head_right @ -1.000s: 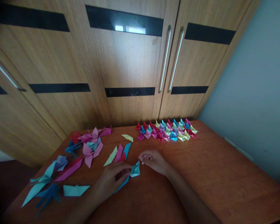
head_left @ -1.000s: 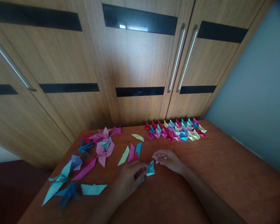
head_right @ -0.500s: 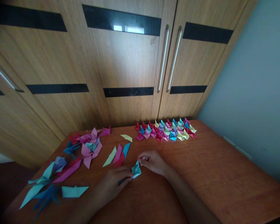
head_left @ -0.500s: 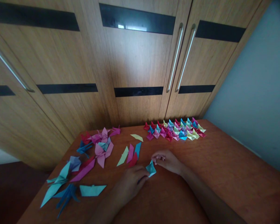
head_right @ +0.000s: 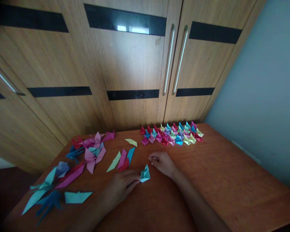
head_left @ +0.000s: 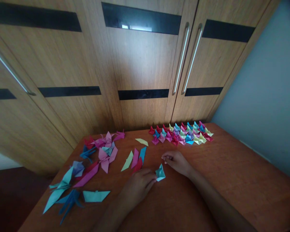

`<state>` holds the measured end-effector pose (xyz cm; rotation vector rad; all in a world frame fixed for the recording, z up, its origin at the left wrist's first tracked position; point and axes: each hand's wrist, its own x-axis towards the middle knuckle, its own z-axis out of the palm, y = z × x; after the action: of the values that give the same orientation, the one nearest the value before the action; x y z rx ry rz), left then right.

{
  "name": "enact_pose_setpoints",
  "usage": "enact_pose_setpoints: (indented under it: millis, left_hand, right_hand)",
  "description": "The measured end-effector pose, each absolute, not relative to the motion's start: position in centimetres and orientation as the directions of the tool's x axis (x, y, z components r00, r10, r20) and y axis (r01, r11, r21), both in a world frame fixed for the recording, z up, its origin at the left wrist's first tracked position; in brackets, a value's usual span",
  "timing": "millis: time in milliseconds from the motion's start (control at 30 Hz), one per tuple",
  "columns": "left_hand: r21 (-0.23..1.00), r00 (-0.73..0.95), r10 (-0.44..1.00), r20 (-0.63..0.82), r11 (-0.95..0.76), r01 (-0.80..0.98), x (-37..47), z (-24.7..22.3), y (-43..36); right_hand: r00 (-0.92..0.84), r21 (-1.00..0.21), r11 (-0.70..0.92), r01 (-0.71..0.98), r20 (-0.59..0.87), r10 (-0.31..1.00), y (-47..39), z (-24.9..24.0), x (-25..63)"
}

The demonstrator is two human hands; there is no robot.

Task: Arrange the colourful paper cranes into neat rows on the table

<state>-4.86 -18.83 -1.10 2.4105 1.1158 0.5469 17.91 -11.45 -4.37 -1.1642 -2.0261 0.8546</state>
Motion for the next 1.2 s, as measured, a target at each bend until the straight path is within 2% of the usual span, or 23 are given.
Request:
enact_pose_setpoints:
  millis: [300,800,900,1000,1067,1200]
  left_hand:
    - [0.468,0.569,0.805,0.168,-0.573,0.672,-4.6,-1.0,-19.3]
    - [0.486,0.590,0.794,0.144,-0.577,0.656,-3.9,-1.6,-18.8]
    - [0.467,0.574,0.802,0.168,-0.577,0.670,-3.2,-1.6,-18.0]
    - [0.410,0.552,0.812,0.189,-0.576,0.707,-1.7,-1.2,-16.4]
    - [0.343,0.540,0.820,0.187,-0.570,0.746,-0.4,-0.8,-15.0]
    - [0.291,0.525,0.833,0.172,-0.553,0.781,2.2,-0.3,-12.0]
  right_hand:
    - [-0.468,-0.917,0.291,0.273,0.137,0.873,-12.2,-4.5,17.2]
    - [-0.509,-0.874,0.342,0.344,0.132,0.851,-12.3,-4.0,16.8]
    - [-0.445,-0.779,0.361,0.513,0.118,0.888,-11.6,-3.9,18.0]
    - [-0.338,-0.555,0.332,0.762,0.096,0.936,-10.9,-3.7,19.7]
    - [-0.295,-0.448,0.286,0.847,0.051,0.954,-10.6,-3.6,20.7]
    - [-0.301,-0.413,0.268,0.870,-0.015,0.953,-10.4,-3.3,21.5]
